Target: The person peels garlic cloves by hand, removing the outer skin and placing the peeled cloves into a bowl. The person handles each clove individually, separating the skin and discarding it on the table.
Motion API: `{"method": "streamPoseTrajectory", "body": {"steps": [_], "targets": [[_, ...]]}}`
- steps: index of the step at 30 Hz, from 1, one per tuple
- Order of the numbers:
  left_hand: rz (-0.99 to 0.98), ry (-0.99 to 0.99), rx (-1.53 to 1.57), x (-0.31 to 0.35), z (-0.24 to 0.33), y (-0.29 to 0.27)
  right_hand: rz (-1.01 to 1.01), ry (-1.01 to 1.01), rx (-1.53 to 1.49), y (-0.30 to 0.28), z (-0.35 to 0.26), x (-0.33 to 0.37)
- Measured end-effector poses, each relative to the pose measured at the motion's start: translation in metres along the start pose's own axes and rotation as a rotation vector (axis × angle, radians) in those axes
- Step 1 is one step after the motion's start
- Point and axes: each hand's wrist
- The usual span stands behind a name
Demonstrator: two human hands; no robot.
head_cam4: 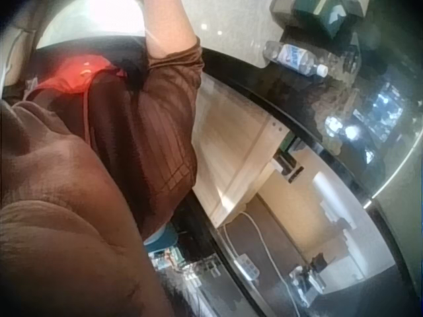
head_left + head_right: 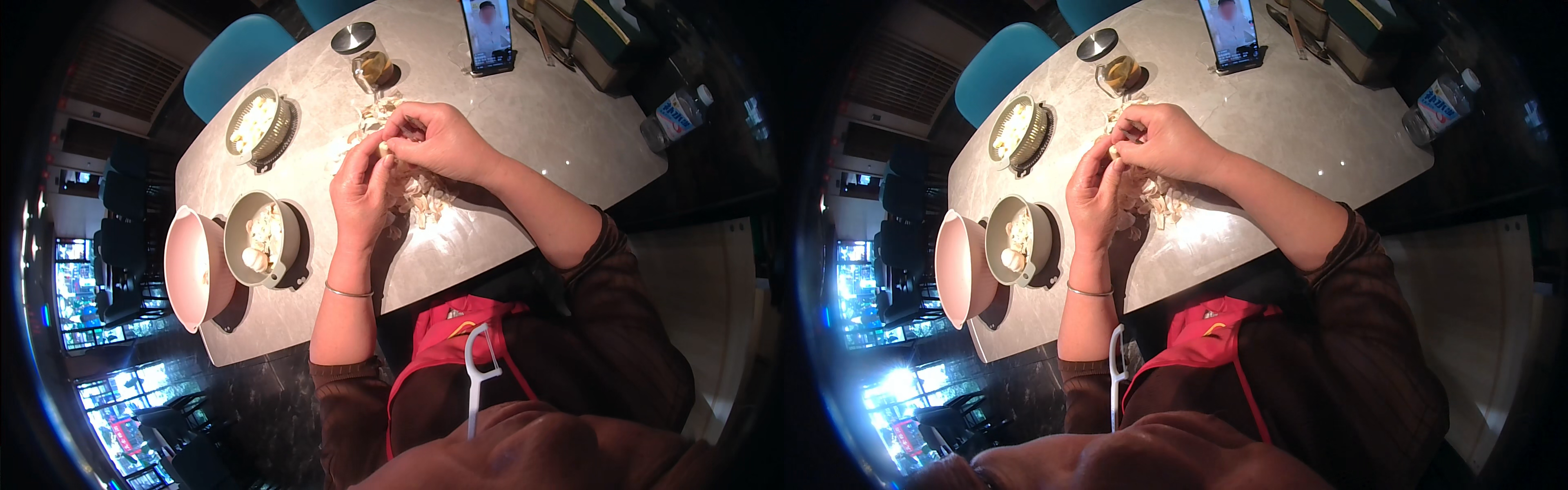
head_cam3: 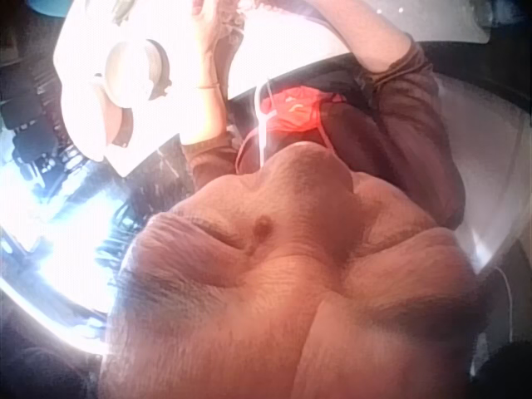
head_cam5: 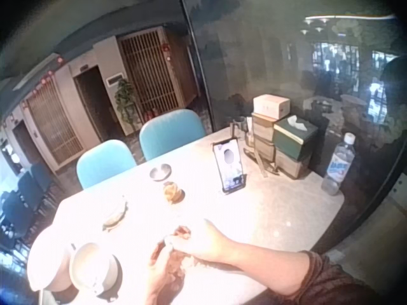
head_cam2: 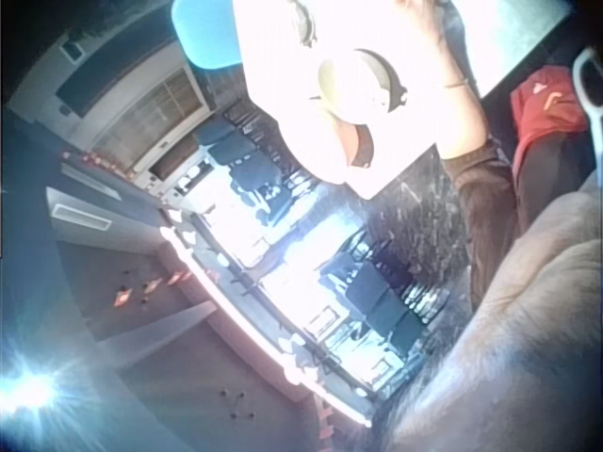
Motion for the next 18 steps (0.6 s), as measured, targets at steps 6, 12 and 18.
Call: {"method": "streamPoseTrajectory", "body": {"steps": [6,12,18], "targets": [[0.078,0.128,-0.193,-0.0012,0.0003,0.0031,0.014,-0.052,0.187,-0.0035,0.0043,-0.0014],[0.105,0.188,-0.328,-0.0005,0.0050,0.0041,0.021,-0.109,0.399,-0.0045,0.0014,0.0011],[0.139,0.212,-0.357,0.0009,0.0085,0.0084,0.107,-0.249,0.529,-0.0015,0.0002,0.0013]]}}
Point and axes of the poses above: each hand's wrist, its own x-axis away from the middle knuckle, its own y-axis out of the palm, z = x × y, and after that the axes turned 8 degrees about -x, right-handed
